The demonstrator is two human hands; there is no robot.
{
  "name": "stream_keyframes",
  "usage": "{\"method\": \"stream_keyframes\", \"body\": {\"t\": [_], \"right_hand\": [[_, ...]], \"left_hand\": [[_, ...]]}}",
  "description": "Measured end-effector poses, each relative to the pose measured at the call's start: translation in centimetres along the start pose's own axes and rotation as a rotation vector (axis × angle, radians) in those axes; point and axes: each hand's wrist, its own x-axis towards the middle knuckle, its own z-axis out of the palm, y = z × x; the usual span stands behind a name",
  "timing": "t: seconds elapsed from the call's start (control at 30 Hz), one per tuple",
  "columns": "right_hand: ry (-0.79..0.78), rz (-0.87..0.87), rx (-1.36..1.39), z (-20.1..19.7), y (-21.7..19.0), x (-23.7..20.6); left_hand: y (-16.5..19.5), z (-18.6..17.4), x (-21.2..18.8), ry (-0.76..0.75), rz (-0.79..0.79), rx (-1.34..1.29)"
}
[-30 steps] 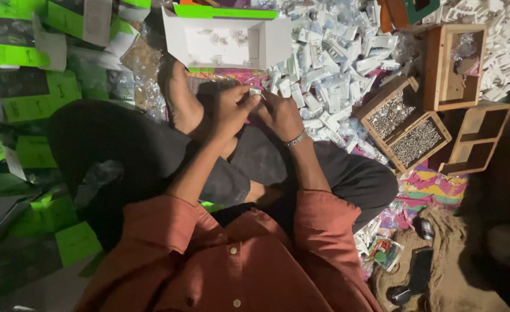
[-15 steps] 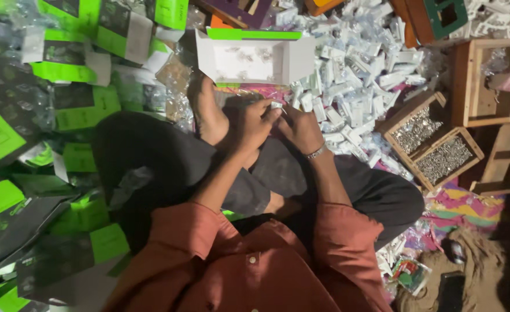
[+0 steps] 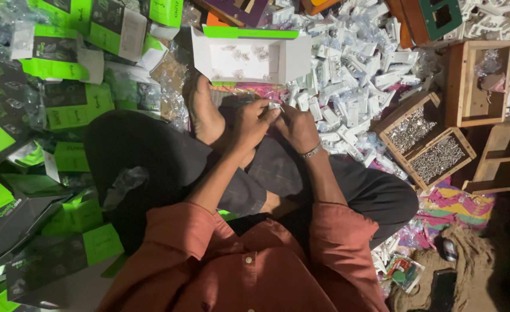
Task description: The person sits on the floor and repeatedly picks up small white plastic housings and metal components. They insert the metal parts into the housings by hand and place the assembled units into a white box. The person continues this repetitive assembly process throughout the clip.
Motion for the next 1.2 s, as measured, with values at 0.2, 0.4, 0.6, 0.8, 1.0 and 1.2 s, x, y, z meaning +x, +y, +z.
{"method": "stream_keyframes", "body": {"t": [0.2, 0.4, 0.6, 0.8, 1.0, 1.2], "right_hand": [[0.028, -0.063, 0.022, -0.1, 0.3, -0.1], [0.027, -0.002, -0.024, 0.2, 0.4, -0.3], [-0.039, 0.188, 0.095, -1.0, 0.1, -0.2], [0.058, 0.134, 0.078, -1.0, -0.7, -0.4], [0.118, -0.012, 0.013, -0.9, -2.4, -0.3], [0.127, -0.009, -0.024, -1.1, -2.6, -0.4]], "left_hand": [[-1.9, 0.5, 0.7, -0.016, 0.18, -0.087], [-2.7, 0.4, 0.5, -0.055, 0.189, -0.175], [-2.7, 0.4, 1.1, -0.006, 0.025, -0.342], [-2.5, 0.1, 1.4, 0.06, 0.004, -0.405], [-1.5, -0.2, 1.1, 0.051, 0.043, -0.331], [-1.2, -0.3, 0.8, 0.039, 0.106, -0.223]]}}
